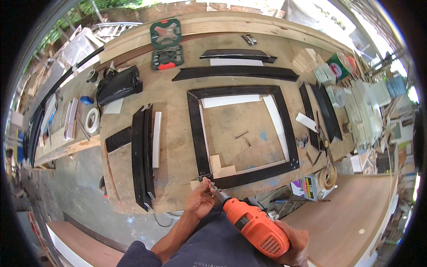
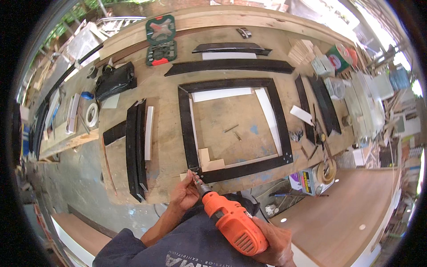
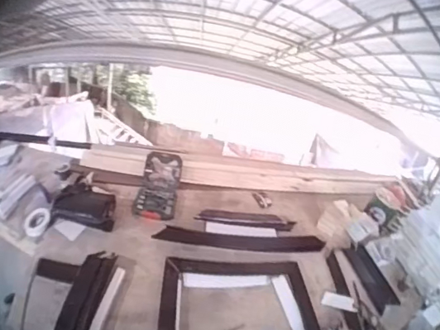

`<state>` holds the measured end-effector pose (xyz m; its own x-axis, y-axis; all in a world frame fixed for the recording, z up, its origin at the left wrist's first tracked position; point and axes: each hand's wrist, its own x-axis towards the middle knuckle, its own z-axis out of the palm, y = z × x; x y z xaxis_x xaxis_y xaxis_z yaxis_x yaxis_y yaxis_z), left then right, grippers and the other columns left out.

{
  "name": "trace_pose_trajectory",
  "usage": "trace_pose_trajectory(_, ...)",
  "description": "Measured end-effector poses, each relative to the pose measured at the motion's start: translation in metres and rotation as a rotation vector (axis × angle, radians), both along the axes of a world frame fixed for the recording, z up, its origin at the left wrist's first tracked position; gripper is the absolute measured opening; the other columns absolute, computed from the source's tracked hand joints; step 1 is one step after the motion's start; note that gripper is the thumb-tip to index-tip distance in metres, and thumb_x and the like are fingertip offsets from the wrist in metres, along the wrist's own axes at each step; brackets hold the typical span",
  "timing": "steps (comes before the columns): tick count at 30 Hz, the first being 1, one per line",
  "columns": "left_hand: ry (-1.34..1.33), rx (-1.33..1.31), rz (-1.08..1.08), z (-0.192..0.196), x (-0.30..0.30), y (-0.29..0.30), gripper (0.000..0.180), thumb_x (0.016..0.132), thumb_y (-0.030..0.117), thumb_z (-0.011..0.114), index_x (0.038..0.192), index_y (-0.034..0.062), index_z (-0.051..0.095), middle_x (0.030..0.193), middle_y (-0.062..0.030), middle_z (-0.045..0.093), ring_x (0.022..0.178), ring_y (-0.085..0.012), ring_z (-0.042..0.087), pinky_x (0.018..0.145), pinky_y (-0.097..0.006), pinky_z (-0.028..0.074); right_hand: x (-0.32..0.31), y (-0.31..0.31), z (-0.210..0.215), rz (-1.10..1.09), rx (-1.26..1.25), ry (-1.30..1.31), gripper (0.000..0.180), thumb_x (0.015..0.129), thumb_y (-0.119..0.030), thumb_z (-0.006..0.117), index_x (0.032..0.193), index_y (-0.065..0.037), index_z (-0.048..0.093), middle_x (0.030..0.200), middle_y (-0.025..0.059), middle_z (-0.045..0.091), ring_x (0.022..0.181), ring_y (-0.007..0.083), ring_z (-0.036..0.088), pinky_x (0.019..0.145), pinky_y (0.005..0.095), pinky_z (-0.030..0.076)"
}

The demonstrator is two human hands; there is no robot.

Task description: The person assembles a rectangular frame using a drill to secure screws into the corners, then applies white tape along the inner edges and uses a file to smooth the outer surface of one side.

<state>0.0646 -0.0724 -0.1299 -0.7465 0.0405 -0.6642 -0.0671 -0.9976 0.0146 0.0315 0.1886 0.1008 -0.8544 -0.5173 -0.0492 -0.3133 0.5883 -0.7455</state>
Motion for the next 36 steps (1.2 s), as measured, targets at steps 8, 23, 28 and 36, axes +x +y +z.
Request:
trace_pose_trajectory(8,0.05,0.06,0.086,0.003,-0.002,0.007,0.024,0.102,0.036,0.065,0.099,0.0126,0.069,0.081,0.0015,0.073,0.073,-0.0122,0.067,0.079,-0.032,0.056,-0.02,0.0,-0.016,0.158,0.046,0.177,0.072,0.059,-0.018,0.093,0.122,0.005,0.066,0.093,0.0169,0.076,0.076,0.0299,0.076,0.065,0.0354,0.058)
trace_pose_trajectory(23,0.321,-0.102,-0.041,-0.007,0.013,-0.011,0.018,0.099,0.025,0.071,0.103,0.0082,0.065,0.09,-0.0028,0.069,0.085,-0.0153,0.069,0.075,-0.028,0.057,-0.028,0.0,-0.018,0.249,0.019,0.173,0.068,0.06,-0.021,0.092,0.118,0.007,0.067,0.093,0.0183,0.076,0.078,0.0294,0.077,0.067,0.0353,0.059)
trace_pose_trajectory(28,0.305,-0.111,-0.037,-0.01,0.015,-0.003,0.024,0.098,0.026,0.072,0.107,0.0058,0.065,0.089,-0.003,0.07,0.081,-0.0143,0.068,0.071,-0.028,0.056,-0.025,0.011,-0.019,0.228,0.063,0.138,0.072,0.061,-0.03,0.091,0.118,0.007,0.068,0.097,0.0185,0.077,0.079,0.0289,0.078,0.067,0.0351,0.058)
trace_pose_trajectory(36,0.17,-1.34,-0.307,-0.009,0.025,-0.022,0.055,0.075,0.022,0.091,0.121,0.01,0.064,0.115,-0.0078,0.067,0.106,-0.0226,0.064,0.092,-0.039,0.051,-0.025,0.002,0.0,0.163,0.164,0.183,0.077,0.063,-0.034,0.092,0.123,0.007,0.065,0.097,0.0183,0.077,0.081,0.0283,0.077,0.068,0.0358,0.058)
